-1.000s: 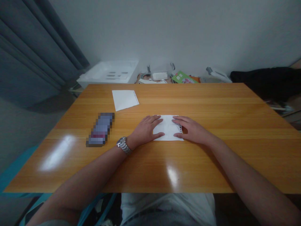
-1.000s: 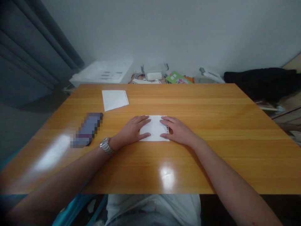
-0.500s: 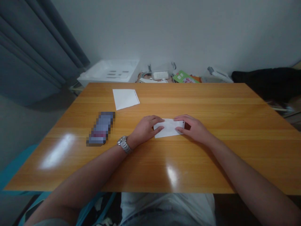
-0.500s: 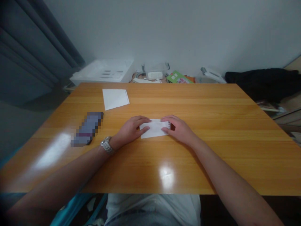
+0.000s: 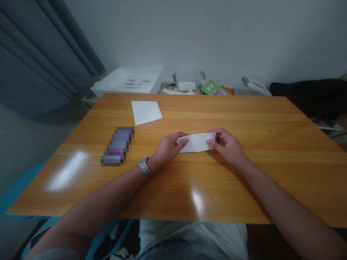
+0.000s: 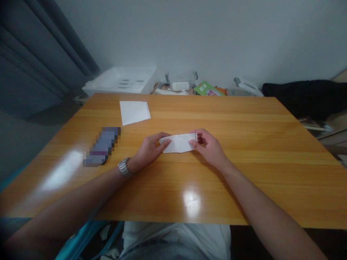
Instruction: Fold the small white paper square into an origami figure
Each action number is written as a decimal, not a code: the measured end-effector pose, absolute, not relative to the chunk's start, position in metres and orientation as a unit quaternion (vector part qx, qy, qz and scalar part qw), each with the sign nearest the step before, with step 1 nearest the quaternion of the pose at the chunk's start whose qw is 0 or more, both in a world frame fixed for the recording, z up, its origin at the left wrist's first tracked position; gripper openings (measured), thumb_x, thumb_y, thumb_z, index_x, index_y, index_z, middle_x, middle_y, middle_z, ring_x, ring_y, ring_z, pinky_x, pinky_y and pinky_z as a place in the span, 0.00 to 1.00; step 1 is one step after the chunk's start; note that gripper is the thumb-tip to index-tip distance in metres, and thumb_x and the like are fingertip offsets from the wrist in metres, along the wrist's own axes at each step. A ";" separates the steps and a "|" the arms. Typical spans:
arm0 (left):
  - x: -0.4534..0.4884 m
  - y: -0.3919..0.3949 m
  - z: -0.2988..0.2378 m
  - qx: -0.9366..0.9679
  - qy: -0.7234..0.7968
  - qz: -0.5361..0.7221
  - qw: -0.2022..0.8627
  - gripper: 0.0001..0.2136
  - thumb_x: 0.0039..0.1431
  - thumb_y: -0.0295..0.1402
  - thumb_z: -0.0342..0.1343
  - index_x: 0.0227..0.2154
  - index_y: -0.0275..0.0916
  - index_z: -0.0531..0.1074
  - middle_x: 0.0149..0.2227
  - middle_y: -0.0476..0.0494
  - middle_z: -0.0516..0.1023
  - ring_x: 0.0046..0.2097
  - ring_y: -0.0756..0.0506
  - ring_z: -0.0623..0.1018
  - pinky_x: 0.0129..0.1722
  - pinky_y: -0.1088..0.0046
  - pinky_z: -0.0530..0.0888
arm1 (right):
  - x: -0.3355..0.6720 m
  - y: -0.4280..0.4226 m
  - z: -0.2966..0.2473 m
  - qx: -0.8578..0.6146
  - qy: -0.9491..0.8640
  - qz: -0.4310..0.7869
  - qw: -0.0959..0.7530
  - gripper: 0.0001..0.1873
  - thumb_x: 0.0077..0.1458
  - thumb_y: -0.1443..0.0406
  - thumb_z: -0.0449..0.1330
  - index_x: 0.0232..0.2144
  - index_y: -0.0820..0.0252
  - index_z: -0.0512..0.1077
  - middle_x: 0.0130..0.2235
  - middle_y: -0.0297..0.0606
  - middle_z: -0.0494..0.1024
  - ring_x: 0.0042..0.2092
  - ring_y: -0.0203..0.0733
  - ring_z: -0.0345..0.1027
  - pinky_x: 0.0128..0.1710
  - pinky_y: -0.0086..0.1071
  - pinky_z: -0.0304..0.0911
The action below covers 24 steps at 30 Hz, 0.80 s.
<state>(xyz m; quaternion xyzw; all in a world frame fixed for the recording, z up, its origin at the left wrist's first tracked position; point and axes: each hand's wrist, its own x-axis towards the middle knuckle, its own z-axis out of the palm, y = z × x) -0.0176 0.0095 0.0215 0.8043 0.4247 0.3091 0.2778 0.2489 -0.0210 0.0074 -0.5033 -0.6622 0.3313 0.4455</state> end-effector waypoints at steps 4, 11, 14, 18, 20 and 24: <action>-0.017 0.010 0.018 0.805 0.425 0.306 0.280 0.14 0.69 0.43 0.53 0.48 0.41 0.76 0.45 0.47 0.82 0.43 0.45 0.81 0.43 0.69 0.78 | 0.246 -0.020 0.007 -0.502 -0.636 0.371 0.454 0.23 0.58 0.55 0.64 0.54 0.54 0.71 0.39 0.38 0.80 0.38 0.45 0.76 0.38 0.39 0.74; -0.018 0.014 0.019 0.868 0.358 0.303 0.163 0.14 0.70 0.36 0.51 0.54 0.40 0.73 0.53 0.39 0.76 0.55 0.41 0.75 0.58 0.59 0.72 | 0.252 -0.015 -0.001 -0.558 -0.669 0.304 0.385 0.27 0.60 0.57 0.62 0.60 0.56 0.70 0.39 0.39 0.79 0.36 0.45 0.74 0.39 0.41 0.73; -0.018 0.014 0.021 0.904 0.315 0.263 0.120 0.15 0.72 0.36 0.48 0.55 0.40 0.73 0.56 0.39 0.75 0.57 0.40 0.73 0.59 0.57 0.70 | 0.255 -0.015 0.001 -0.582 -0.706 0.232 0.330 0.28 0.61 0.58 0.61 0.62 0.56 0.69 0.43 0.43 0.82 0.40 0.49 0.76 0.44 0.45 0.72; -0.017 0.012 0.020 0.937 0.253 0.218 0.108 0.16 0.73 0.36 0.48 0.58 0.42 0.71 0.62 0.40 0.71 0.62 0.40 0.70 0.63 0.57 0.67 | 0.255 -0.014 0.003 -0.560 -0.756 0.171 0.292 0.27 0.61 0.59 0.60 0.61 0.60 0.71 0.47 0.47 0.81 0.44 0.52 0.75 0.48 0.47 0.70; -0.016 0.011 0.018 0.946 0.230 0.198 0.111 0.17 0.73 0.36 0.48 0.59 0.41 0.71 0.63 0.40 0.70 0.63 0.40 0.70 0.63 0.57 0.67 | 0.255 -0.013 0.004 -0.548 -0.774 0.152 0.279 0.26 0.62 0.60 0.60 0.60 0.62 0.71 0.45 0.48 0.80 0.45 0.52 0.74 0.48 0.48 0.70; -0.016 0.012 0.012 0.953 0.213 0.176 0.121 0.17 0.73 0.38 0.48 0.59 0.42 0.71 0.62 0.40 0.72 0.62 0.41 0.71 0.62 0.58 0.67 | 0.256 -0.011 0.002 -0.534 -0.790 0.136 0.268 0.24 0.63 0.60 0.59 0.59 0.62 0.72 0.44 0.47 0.78 0.46 0.53 0.72 0.49 0.48 0.69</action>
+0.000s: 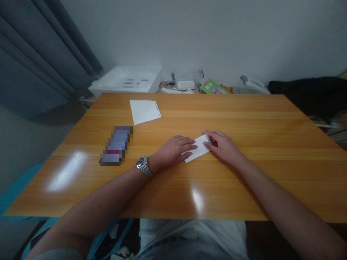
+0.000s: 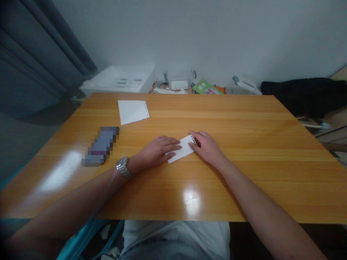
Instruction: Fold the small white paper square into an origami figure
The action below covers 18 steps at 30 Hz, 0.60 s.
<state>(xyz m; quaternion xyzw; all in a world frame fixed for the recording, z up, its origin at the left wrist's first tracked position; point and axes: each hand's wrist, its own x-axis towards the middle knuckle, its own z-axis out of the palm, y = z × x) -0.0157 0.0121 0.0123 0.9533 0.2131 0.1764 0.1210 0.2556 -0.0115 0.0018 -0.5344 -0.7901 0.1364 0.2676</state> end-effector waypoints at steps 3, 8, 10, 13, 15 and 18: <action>-0.016 0.012 0.011 0.955 0.210 0.171 0.118 0.17 0.73 0.39 0.48 0.59 0.43 0.71 0.61 0.40 0.73 0.61 0.41 0.71 0.62 0.58 0.67 | 0.256 -0.011 0.000 -0.524 -0.795 0.124 0.279 0.24 0.63 0.60 0.60 0.59 0.60 0.72 0.46 0.48 0.76 0.49 0.54 0.71 0.51 0.49 0.69; -0.014 0.007 0.016 0.955 0.237 0.157 0.089 0.19 0.73 0.41 0.48 0.61 0.43 0.70 0.59 0.39 0.72 0.59 0.40 0.70 0.62 0.56 0.66 | 0.254 -0.013 0.004 -0.496 -0.819 0.071 0.280 0.24 0.64 0.60 0.59 0.60 0.60 0.71 0.52 0.50 0.74 0.54 0.55 0.68 0.56 0.51 0.66; -0.011 0.004 0.019 0.952 0.257 0.150 0.068 0.19 0.73 0.40 0.47 0.61 0.43 0.70 0.56 0.38 0.73 0.57 0.40 0.71 0.61 0.56 0.66 | 0.252 -0.016 0.007 -0.480 -0.831 0.066 0.275 0.23 0.65 0.60 0.58 0.60 0.61 0.71 0.53 0.50 0.74 0.55 0.55 0.68 0.57 0.51 0.66; -0.008 0.001 0.020 0.950 0.278 0.138 0.038 0.20 0.73 0.39 0.47 0.61 0.40 0.70 0.50 0.38 0.74 0.53 0.40 0.71 0.60 0.57 0.67 | 0.249 -0.019 0.009 -0.465 -0.841 0.071 0.269 0.21 0.67 0.60 0.56 0.59 0.60 0.71 0.56 0.50 0.74 0.57 0.54 0.67 0.59 0.51 0.65; -0.006 0.000 0.020 0.948 0.288 0.132 0.025 0.20 0.73 0.40 0.47 0.62 0.39 0.69 0.49 0.38 0.73 0.52 0.39 0.71 0.58 0.58 0.69 | 0.246 -0.020 0.008 -0.458 -0.847 0.076 0.260 0.21 0.67 0.60 0.57 0.59 0.60 0.71 0.57 0.50 0.73 0.58 0.54 0.67 0.60 0.51 0.65; -0.005 -0.002 0.020 0.943 0.307 0.129 0.013 0.21 0.72 0.42 0.49 0.62 0.40 0.68 0.51 0.38 0.73 0.51 0.39 0.72 0.56 0.59 0.70 | 0.244 -0.021 0.006 -0.448 -0.859 0.080 0.235 0.23 0.66 0.58 0.58 0.59 0.62 0.71 0.58 0.51 0.73 0.59 0.55 0.66 0.61 0.52 0.64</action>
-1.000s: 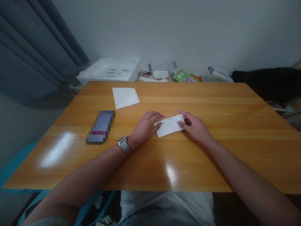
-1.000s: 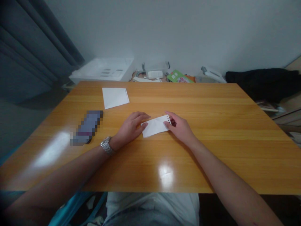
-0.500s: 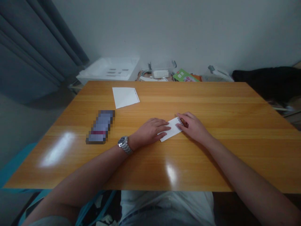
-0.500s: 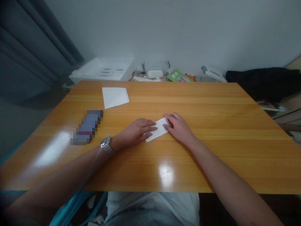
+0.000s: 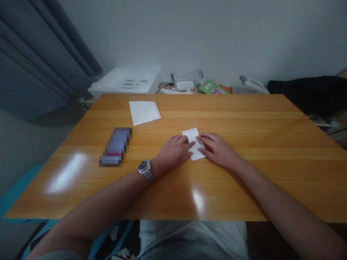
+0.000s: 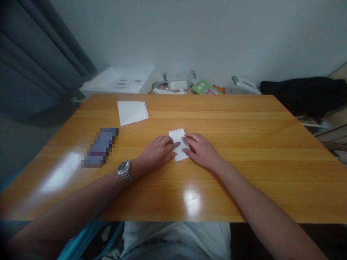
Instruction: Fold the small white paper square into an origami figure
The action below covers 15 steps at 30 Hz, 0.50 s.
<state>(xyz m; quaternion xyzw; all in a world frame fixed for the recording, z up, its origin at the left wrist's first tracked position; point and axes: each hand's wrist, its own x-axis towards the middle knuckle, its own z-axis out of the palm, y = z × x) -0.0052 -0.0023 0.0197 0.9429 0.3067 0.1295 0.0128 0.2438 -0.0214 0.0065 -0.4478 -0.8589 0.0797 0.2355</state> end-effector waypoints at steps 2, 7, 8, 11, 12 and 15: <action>-0.006 -0.003 0.019 0.936 0.324 0.137 0.008 0.23 0.70 0.44 0.51 0.62 0.39 0.68 0.54 0.37 0.72 0.53 0.38 0.72 0.56 0.58 0.70 | 0.243 -0.021 0.005 -0.445 -0.865 0.079 0.220 0.23 0.67 0.58 0.57 0.60 0.62 0.71 0.59 0.52 0.72 0.61 0.55 0.66 0.61 0.53 0.64; -0.009 0.000 0.018 0.925 0.343 0.166 0.013 0.28 0.69 0.49 0.50 0.63 0.34 0.66 0.66 0.33 0.65 0.65 0.36 0.66 0.66 0.56 0.62 | 0.245 -0.020 0.002 -0.434 -0.876 0.068 0.198 0.24 0.68 0.59 0.55 0.60 0.65 0.70 0.61 0.55 0.71 0.63 0.57 0.64 0.63 0.53 0.63; -0.010 0.001 0.017 0.925 0.343 0.165 0.015 0.28 0.70 0.49 0.49 0.63 0.34 0.67 0.66 0.33 0.65 0.66 0.36 0.65 0.67 0.56 0.61 | 0.246 -0.020 0.002 -0.433 -0.877 0.064 0.198 0.24 0.68 0.60 0.55 0.61 0.65 0.70 0.61 0.55 0.71 0.63 0.57 0.64 0.63 0.53 0.62; -0.012 0.003 0.019 0.925 0.349 0.151 0.013 0.25 0.71 0.48 0.47 0.61 0.36 0.70 0.63 0.35 0.70 0.63 0.38 0.69 0.66 0.56 0.62 | 0.249 -0.018 0.002 -0.439 -0.872 0.051 0.209 0.23 0.67 0.64 0.55 0.61 0.65 0.69 0.62 0.54 0.71 0.63 0.56 0.64 0.63 0.53 0.62; -0.013 0.003 0.020 0.924 0.352 0.145 0.009 0.24 0.71 0.48 0.47 0.60 0.37 0.70 0.60 0.35 0.72 0.61 0.38 0.70 0.65 0.56 0.63 | 0.249 -0.017 0.002 -0.443 -0.869 0.047 0.215 0.22 0.67 0.65 0.54 0.61 0.64 0.69 0.62 0.53 0.71 0.63 0.55 0.64 0.63 0.53 0.63; -0.011 0.000 0.024 0.921 0.367 0.131 -0.010 0.24 0.71 0.48 0.47 0.59 0.37 0.71 0.54 0.36 0.74 0.55 0.38 0.73 0.61 0.56 0.66 | 0.249 -0.018 0.005 -0.456 -0.860 0.034 0.228 0.22 0.67 0.66 0.53 0.60 0.64 0.70 0.63 0.53 0.71 0.64 0.54 0.64 0.64 0.52 0.62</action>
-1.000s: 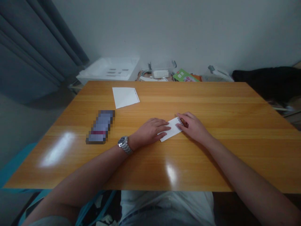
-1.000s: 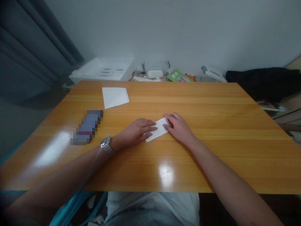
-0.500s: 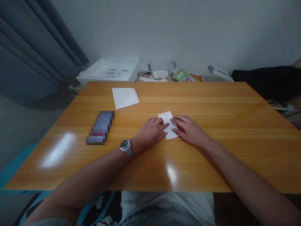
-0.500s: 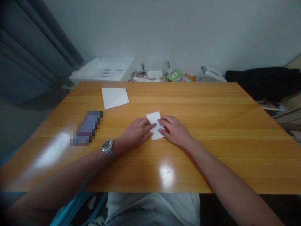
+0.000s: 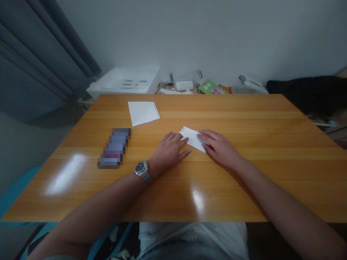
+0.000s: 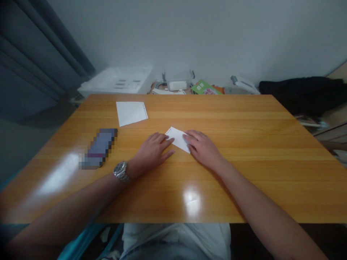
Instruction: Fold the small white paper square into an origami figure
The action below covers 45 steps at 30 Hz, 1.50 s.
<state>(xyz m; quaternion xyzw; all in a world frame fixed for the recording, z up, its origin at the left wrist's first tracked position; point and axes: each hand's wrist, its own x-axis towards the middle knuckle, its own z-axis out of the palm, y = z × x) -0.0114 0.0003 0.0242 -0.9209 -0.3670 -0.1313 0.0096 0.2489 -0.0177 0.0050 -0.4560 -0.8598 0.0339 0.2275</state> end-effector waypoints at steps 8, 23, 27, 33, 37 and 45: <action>-0.006 -0.010 0.028 -0.909 -0.401 -0.106 0.035 0.24 0.71 0.49 0.46 0.58 0.38 0.71 0.49 0.36 0.74 0.48 0.37 0.72 0.51 0.58 0.70 | 0.230 -0.030 0.015 -0.459 -0.872 -0.006 0.172 0.23 0.70 0.60 0.51 0.64 0.58 0.67 0.68 0.45 0.65 0.71 0.55 0.51 0.70 0.60 0.45; -0.012 -0.007 0.023 -0.926 -0.357 -0.122 -0.002 0.26 0.71 0.47 0.48 0.62 0.34 0.66 0.60 0.34 0.71 0.59 0.37 0.70 0.61 0.57 0.67 | 0.217 -0.042 0.009 -0.456 -0.878 0.068 0.125 0.32 0.71 0.52 0.46 0.70 0.63 0.57 0.69 0.49 0.62 0.71 0.52 0.54 0.70 0.53 0.52; -0.018 -0.006 0.022 -0.929 -0.356 -0.104 -0.012 0.25 0.72 0.48 0.46 0.63 0.38 0.67 0.62 0.36 0.71 0.58 0.37 0.72 0.63 0.53 0.65 | 0.217 -0.043 0.008 -0.474 -0.869 0.057 0.127 0.32 0.71 0.52 0.48 0.69 0.62 0.59 0.71 0.50 0.58 0.71 0.54 0.52 0.69 0.54 0.53; -0.025 -0.012 0.026 -0.927 -0.360 -0.095 -0.042 0.25 0.73 0.45 0.45 0.66 0.39 0.63 0.66 0.38 0.67 0.63 0.38 0.69 0.66 0.53 0.62 | 0.230 -0.043 0.009 -0.483 -0.868 0.041 0.110 0.28 0.70 0.54 0.49 0.68 0.56 0.62 0.72 0.47 0.57 0.72 0.55 0.50 0.69 0.56 0.53; -0.030 -0.012 0.027 -0.925 -0.365 -0.087 -0.061 0.26 0.73 0.45 0.45 0.66 0.36 0.62 0.68 0.37 0.64 0.64 0.40 0.69 0.67 0.57 0.62 | 0.244 -0.046 0.010 -0.498 -0.862 0.034 0.084 0.30 0.70 0.56 0.48 0.70 0.60 0.58 0.72 0.49 0.54 0.73 0.58 0.45 0.69 0.58 0.51; -0.036 -0.006 0.022 -0.938 -0.337 -0.062 -0.051 0.27 0.74 0.45 0.43 0.67 0.33 0.59 0.70 0.36 0.61 0.68 0.42 0.65 0.72 0.56 0.52 | 0.245 -0.052 0.007 -0.508 -0.856 0.054 0.080 0.36 0.70 0.53 0.47 0.73 0.61 0.49 0.72 0.50 0.54 0.72 0.54 0.48 0.69 0.55 0.53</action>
